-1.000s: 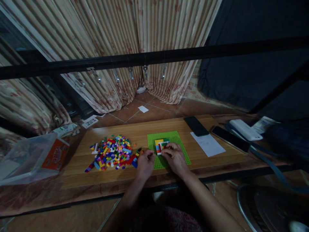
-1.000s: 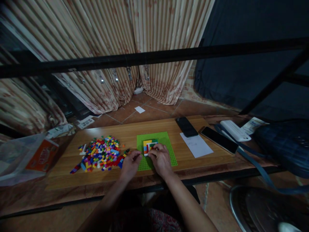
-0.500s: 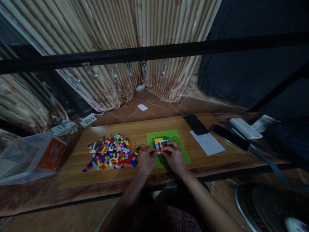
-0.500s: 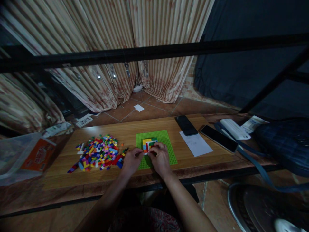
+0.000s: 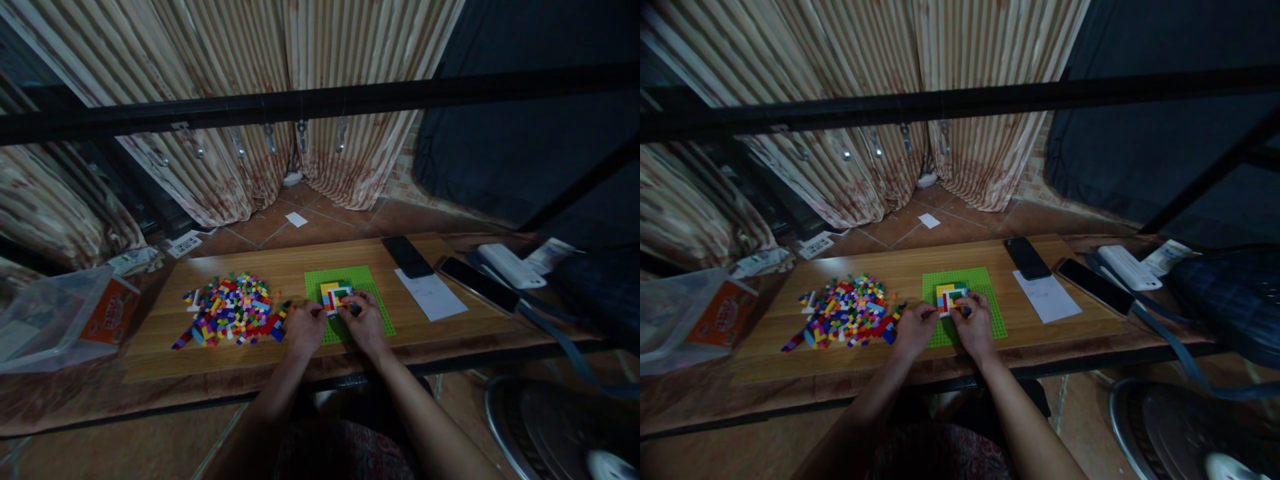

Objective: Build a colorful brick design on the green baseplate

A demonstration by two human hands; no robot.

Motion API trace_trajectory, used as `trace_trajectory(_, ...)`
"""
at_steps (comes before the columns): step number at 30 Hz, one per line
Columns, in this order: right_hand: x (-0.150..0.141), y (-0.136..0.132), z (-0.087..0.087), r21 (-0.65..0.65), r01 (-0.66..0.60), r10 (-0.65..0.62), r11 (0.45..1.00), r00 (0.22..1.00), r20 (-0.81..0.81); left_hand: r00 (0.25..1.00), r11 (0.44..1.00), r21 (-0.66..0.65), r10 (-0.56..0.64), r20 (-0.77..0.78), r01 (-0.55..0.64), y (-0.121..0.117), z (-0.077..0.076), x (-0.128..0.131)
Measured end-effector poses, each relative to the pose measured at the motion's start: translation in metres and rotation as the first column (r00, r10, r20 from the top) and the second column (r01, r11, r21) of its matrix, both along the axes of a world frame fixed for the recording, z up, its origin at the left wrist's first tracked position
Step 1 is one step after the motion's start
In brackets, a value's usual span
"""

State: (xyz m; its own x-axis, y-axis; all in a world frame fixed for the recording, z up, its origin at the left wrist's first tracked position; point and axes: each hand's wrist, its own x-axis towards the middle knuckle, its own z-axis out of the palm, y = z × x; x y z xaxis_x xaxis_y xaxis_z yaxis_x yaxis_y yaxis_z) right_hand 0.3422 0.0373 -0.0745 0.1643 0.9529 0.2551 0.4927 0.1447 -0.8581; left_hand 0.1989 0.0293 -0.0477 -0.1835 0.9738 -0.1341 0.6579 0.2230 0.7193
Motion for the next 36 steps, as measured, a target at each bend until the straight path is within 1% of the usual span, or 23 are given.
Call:
trace_trajectory(4,0.0,0.002,-0.002,0.009,0.005,-0.006,1.0,1.0,0.013,1.0,1.0,0.013,-0.012,-0.025,0.013,-0.001,0.0,0.001)
trace_trajectory(11,-0.002,0.002,-0.002,0.004,0.013,-0.013,1.0,1.0,0.028,0.998,1.0,-0.015,0.015,-0.056,-0.016,-0.002,0.005,0.004)
trace_trajectory(17,-0.004,0.001,-0.003,0.022,0.002,-0.003,1.0,0.999,0.042,0.997,0.999,-0.045,0.024,-0.072,-0.027,0.0,0.003,0.004)
trace_trajectory(24,-0.003,-0.005,-0.006,0.082,-0.011,0.002,0.997,0.993,0.115,1.0,1.0,-0.005,-0.005,-0.004,0.005,-0.002,0.0,-0.002)
trace_trajectory(29,-0.002,-0.008,-0.012,0.151,-0.006,-0.016,0.989,0.99,0.142,0.999,1.0,0.02,-0.004,-0.046,0.005,-0.005,-0.001,0.0)
trace_trajectory(36,-0.005,-0.008,-0.019,0.201,0.009,-0.056,0.979,0.972,0.228,0.995,0.999,-0.027,0.019,-0.095,-0.022,-0.002,-0.001,0.004)
